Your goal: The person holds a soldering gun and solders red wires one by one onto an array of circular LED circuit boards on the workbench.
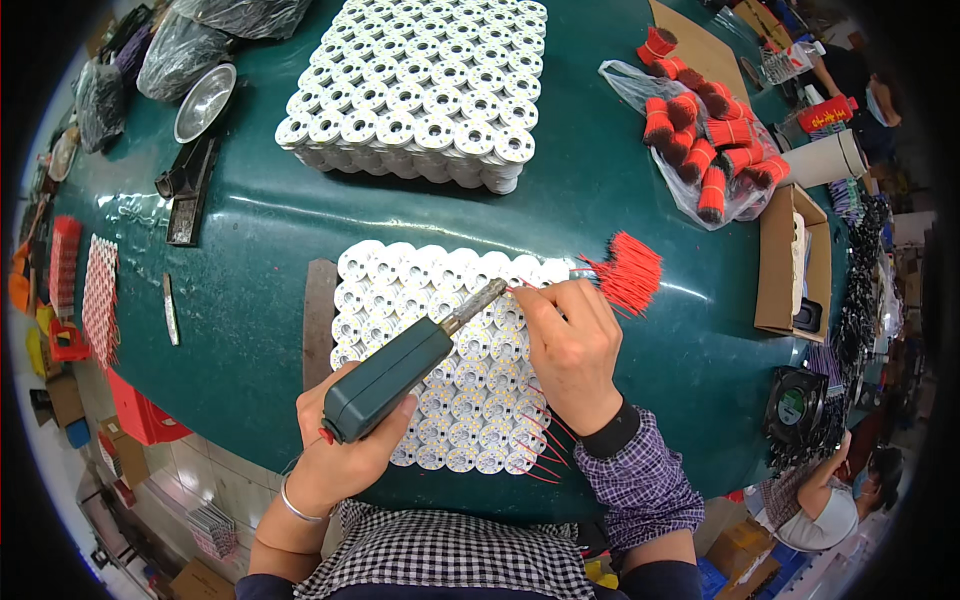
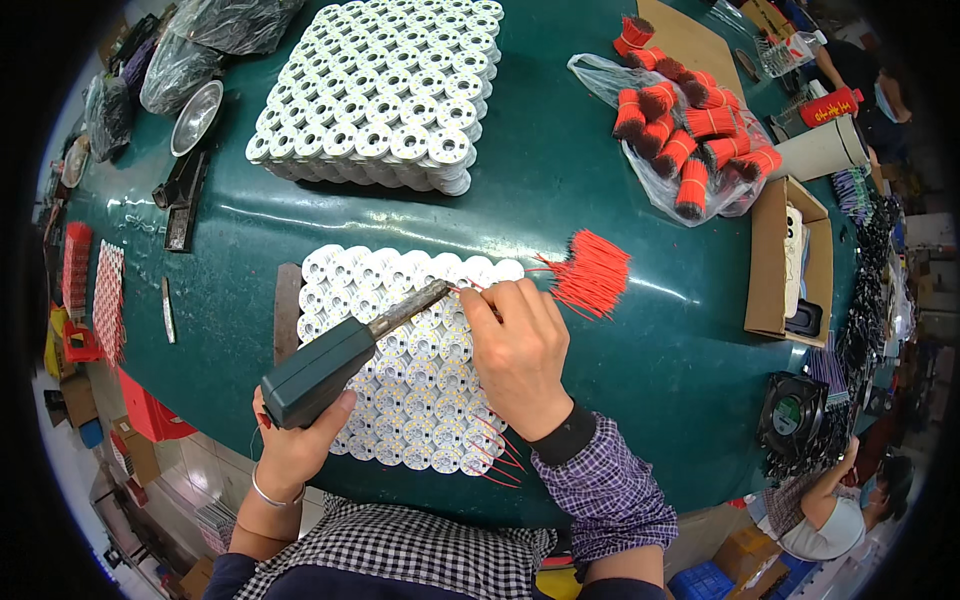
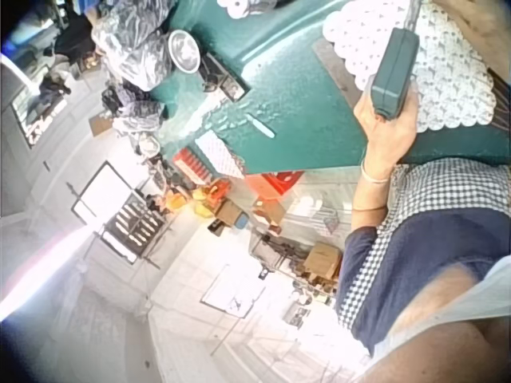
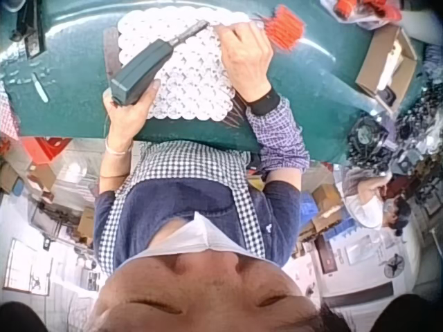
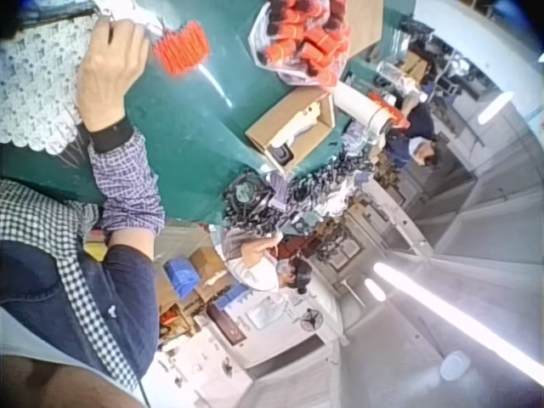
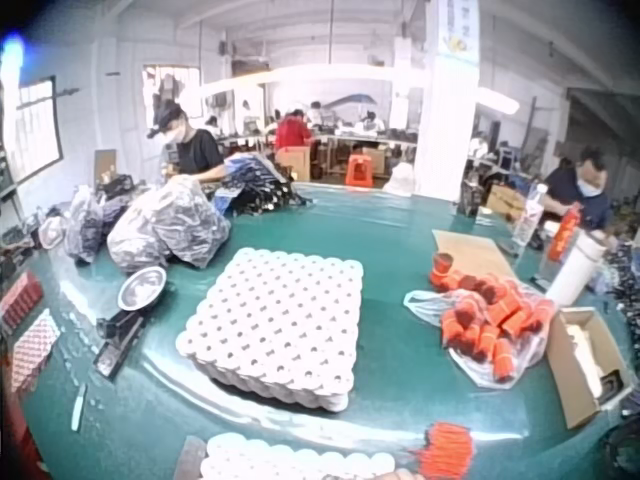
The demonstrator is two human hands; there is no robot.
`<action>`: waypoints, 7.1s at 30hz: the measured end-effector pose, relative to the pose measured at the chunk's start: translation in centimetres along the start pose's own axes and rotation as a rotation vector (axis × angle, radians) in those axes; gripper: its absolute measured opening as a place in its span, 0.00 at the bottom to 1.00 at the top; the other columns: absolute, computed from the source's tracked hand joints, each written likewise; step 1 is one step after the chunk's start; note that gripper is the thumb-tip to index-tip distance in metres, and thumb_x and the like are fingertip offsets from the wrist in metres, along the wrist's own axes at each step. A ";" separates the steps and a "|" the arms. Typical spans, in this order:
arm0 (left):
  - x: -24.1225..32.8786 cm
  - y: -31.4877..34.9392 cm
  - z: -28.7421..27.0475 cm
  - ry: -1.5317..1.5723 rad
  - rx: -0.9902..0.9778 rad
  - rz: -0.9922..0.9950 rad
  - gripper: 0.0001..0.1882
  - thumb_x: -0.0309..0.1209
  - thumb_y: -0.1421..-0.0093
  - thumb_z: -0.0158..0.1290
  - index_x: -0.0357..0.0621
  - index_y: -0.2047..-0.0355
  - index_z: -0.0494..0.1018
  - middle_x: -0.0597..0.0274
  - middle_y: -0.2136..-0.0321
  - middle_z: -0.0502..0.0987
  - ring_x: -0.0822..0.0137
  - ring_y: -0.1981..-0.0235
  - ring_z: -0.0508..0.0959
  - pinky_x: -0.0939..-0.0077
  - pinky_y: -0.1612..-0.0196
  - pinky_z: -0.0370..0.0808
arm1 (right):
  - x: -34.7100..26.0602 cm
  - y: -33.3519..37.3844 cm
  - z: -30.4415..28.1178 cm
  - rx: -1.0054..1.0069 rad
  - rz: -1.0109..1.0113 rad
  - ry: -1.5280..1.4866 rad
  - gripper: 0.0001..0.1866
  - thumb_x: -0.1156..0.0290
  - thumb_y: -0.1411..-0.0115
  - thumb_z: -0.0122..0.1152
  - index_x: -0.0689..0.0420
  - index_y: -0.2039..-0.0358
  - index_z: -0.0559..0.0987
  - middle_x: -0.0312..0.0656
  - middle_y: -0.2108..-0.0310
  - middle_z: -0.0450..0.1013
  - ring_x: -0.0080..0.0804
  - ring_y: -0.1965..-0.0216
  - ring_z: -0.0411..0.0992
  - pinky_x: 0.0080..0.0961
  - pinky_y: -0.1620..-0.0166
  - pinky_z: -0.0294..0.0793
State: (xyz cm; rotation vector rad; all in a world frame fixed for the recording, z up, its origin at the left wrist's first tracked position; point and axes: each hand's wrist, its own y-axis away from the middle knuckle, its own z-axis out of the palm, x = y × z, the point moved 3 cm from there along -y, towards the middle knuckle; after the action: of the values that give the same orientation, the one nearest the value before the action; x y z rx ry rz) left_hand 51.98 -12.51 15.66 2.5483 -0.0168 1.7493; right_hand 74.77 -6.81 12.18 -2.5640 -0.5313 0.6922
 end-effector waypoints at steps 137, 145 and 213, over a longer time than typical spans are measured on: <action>-0.8 3.5 -1.4 0.253 0.049 -0.134 0.12 0.23 0.45 0.66 0.33 0.60 0.81 0.66 0.71 0.81 0.79 0.74 0.76 0.81 0.71 0.72 | -2.8 2.1 -1.4 -0.042 0.012 -0.001 0.13 0.85 0.51 0.66 0.61 0.63 0.84 0.41 0.67 0.77 0.38 0.67 0.75 0.32 0.64 0.75; -1.1 3.0 -0.6 0.111 0.001 -0.029 0.10 0.22 0.46 0.65 0.35 0.63 0.81 0.62 0.74 0.79 0.74 0.76 0.75 0.79 0.71 0.71 | -2.6 2.3 -1.3 -0.056 0.003 0.034 0.15 0.81 0.52 0.63 0.62 0.61 0.81 0.40 0.66 0.75 0.36 0.65 0.73 0.32 0.62 0.74; -0.2 4.8 -0.6 0.022 0.023 0.083 0.12 0.21 0.48 0.65 0.33 0.62 0.81 0.58 0.73 0.79 0.71 0.77 0.77 0.78 0.73 0.72 | -3.0 4.6 -2.3 -0.057 0.011 0.030 0.13 0.79 0.49 0.64 0.63 0.61 0.80 0.39 0.67 0.72 0.34 0.68 0.71 0.30 0.65 0.71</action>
State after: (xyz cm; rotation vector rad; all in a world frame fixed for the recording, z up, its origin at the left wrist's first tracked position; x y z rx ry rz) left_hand 51.22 -17.24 15.86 2.5803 -0.1035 1.8162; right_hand 74.76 -12.72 12.84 -2.6275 -0.5345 0.6508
